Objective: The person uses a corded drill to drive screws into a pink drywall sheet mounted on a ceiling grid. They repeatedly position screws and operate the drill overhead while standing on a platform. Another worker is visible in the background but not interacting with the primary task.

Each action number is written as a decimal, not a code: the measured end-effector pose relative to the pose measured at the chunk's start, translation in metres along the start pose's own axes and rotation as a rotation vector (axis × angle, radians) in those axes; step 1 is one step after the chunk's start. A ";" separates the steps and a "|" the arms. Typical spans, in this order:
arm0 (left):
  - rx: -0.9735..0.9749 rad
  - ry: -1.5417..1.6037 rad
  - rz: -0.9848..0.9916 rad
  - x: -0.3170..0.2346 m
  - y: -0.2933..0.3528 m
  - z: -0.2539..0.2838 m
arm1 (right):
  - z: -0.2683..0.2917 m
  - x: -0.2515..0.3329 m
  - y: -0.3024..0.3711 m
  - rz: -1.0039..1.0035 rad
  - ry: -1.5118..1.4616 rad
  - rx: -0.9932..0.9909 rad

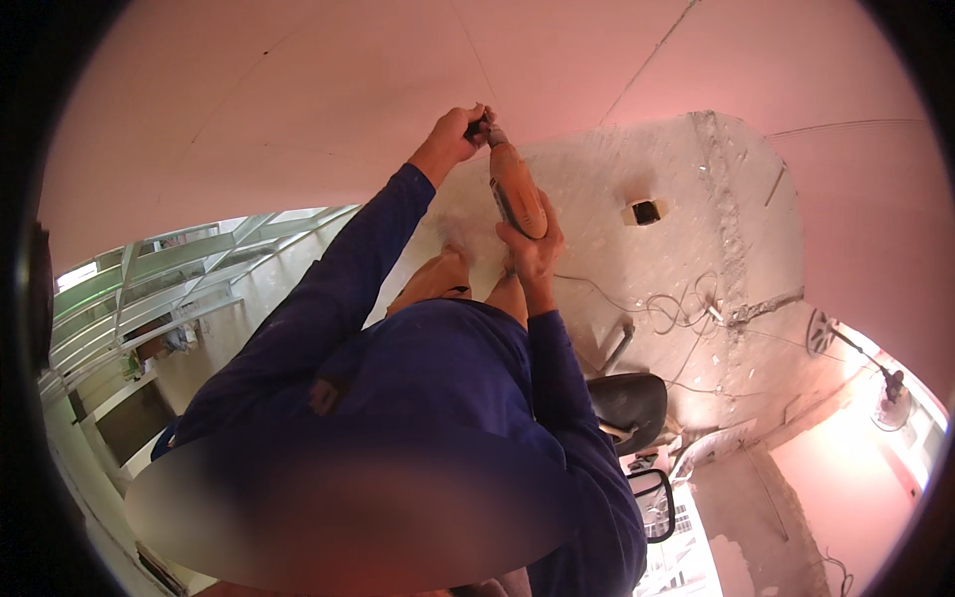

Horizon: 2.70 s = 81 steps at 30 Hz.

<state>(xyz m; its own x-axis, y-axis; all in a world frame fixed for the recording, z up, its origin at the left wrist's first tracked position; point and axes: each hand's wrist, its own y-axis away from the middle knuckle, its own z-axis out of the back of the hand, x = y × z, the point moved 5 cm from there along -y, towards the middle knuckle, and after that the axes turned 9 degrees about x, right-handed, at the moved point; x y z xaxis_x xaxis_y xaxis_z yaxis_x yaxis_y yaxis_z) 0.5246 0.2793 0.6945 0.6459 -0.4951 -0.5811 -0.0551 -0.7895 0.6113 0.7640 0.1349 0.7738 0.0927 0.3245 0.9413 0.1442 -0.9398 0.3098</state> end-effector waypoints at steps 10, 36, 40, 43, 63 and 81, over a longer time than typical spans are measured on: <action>-0.051 -0.217 0.100 -0.026 -0.056 0.017 | -0.013 -0.013 -0.042 -0.046 -0.172 -0.004; -0.081 -0.314 0.115 -0.031 -0.095 0.035 | -0.035 -0.065 -0.075 -0.116 -0.537 -0.047; -0.038 -0.341 0.077 -0.033 -0.096 0.032 | -0.038 -0.069 -0.076 -0.144 -0.560 -0.055; -0.024 -0.324 0.070 -0.032 -0.094 0.031 | -0.040 -0.071 -0.077 -0.149 -0.590 -0.041; -0.187 -0.002 0.275 0.113 0.028 0.165 | -0.038 -0.078 -0.087 -0.200 -0.601 -0.042; -0.237 -0.066 0.317 0.123 0.039 0.191 | -0.042 -0.082 -0.098 -0.173 -0.570 -0.008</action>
<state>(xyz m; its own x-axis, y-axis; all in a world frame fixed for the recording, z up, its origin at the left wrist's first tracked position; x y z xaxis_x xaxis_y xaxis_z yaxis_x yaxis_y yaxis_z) 0.4570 0.1179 0.5446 0.5747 -0.7287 -0.3723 -0.0619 -0.4924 0.8682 0.7004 0.1956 0.6722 0.5833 0.4770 0.6575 0.1971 -0.8684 0.4551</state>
